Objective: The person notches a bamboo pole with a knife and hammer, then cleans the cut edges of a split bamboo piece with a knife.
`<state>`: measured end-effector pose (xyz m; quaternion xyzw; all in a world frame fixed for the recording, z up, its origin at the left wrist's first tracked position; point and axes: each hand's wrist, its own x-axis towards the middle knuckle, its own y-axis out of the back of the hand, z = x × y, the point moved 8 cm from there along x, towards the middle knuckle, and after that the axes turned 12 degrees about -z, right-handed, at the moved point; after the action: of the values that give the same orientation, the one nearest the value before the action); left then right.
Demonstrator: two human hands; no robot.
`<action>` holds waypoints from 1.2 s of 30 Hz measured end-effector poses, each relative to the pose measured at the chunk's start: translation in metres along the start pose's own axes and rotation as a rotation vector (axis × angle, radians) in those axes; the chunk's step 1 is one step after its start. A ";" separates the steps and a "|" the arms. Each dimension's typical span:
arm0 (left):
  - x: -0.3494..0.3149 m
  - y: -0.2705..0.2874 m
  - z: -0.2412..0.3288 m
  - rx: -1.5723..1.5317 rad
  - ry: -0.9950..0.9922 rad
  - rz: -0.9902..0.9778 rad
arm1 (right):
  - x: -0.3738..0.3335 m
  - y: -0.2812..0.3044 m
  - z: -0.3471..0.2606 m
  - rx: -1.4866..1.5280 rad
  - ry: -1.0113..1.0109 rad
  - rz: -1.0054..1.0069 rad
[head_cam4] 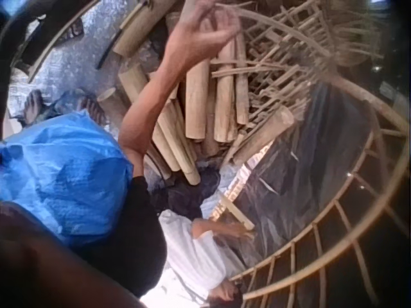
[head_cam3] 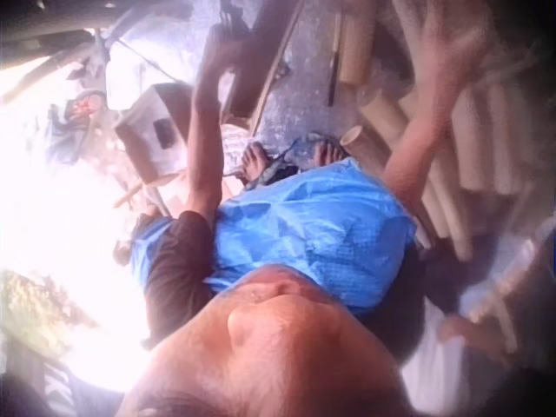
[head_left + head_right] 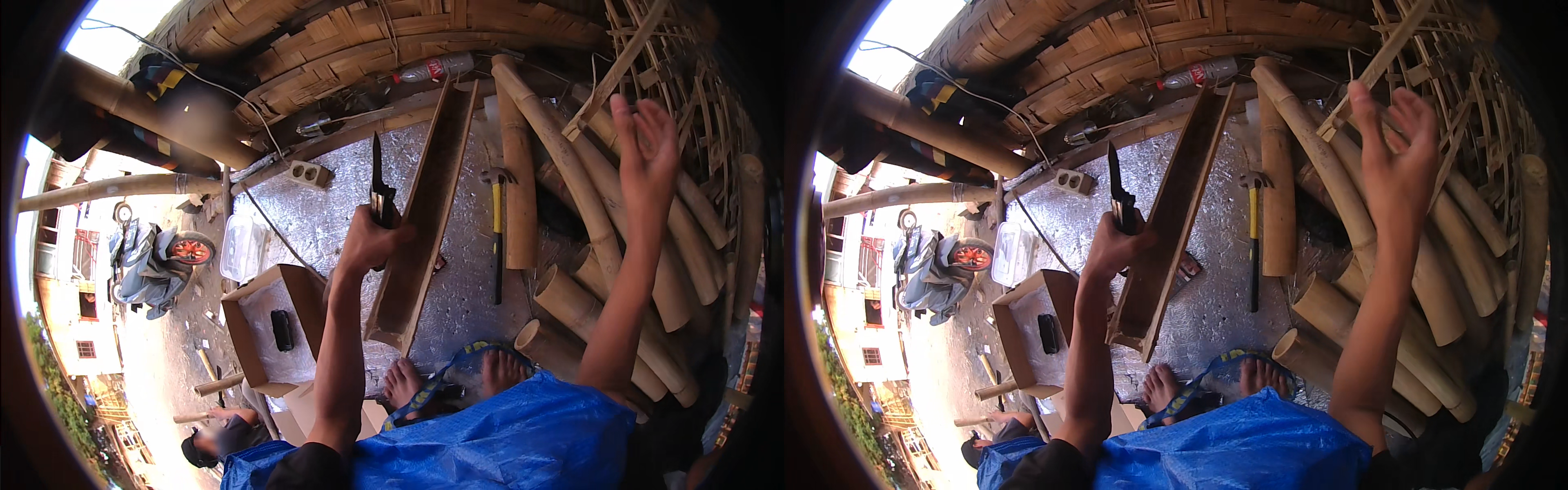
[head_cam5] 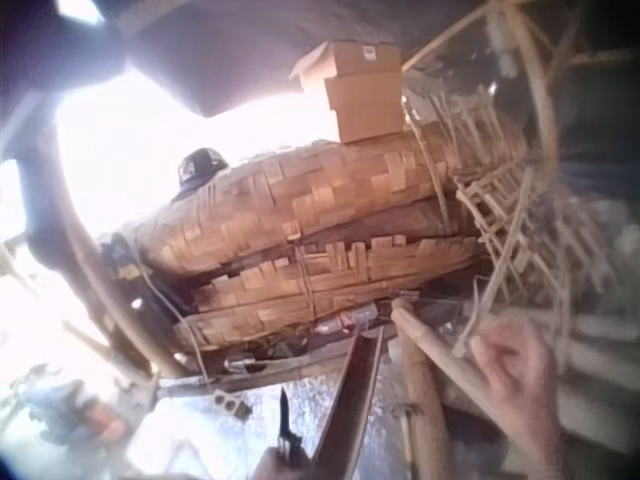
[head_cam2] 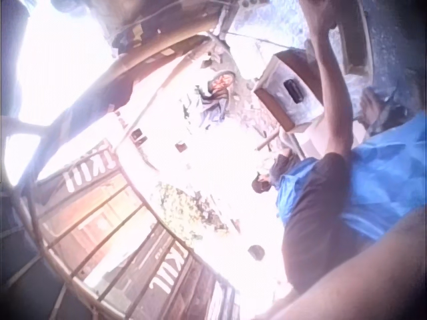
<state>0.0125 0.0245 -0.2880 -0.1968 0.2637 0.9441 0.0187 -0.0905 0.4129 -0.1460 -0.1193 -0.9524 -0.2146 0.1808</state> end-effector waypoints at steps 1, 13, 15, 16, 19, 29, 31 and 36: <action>0.000 -0.004 0.002 -0.021 0.002 0.005 | -0.020 -0.028 0.007 0.129 -0.059 -0.141; 0.002 -0.053 -0.002 -0.157 -0.186 -0.022 | -0.161 -0.200 -0.035 -0.016 0.073 -0.682; 0.003 -0.059 -0.001 -0.140 -0.229 -0.020 | -0.160 -0.208 -0.022 0.007 -0.039 -0.720; 0.004 -0.061 -0.003 -0.089 -0.197 -0.015 | -0.160 -0.211 -0.015 0.074 -0.089 -0.729; 0.008 -0.063 -0.001 0.029 -0.105 -0.053 | -0.160 -0.218 0.001 0.177 -0.157 -0.706; 0.000 -0.075 0.020 -0.016 -0.218 0.036 | -0.150 -0.196 0.024 0.450 -0.197 -0.428; -0.009 -0.070 0.034 0.203 -0.290 0.280 | -0.141 -0.186 0.034 0.522 -0.264 -0.370; -0.011 -0.084 0.009 0.245 0.198 -0.087 | -0.101 -0.132 0.077 0.380 -0.280 -0.161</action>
<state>0.0305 0.1026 -0.3181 -0.2964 0.3686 0.8792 0.0574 -0.0618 0.3167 -0.2991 -0.0354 -0.9978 -0.0268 0.0487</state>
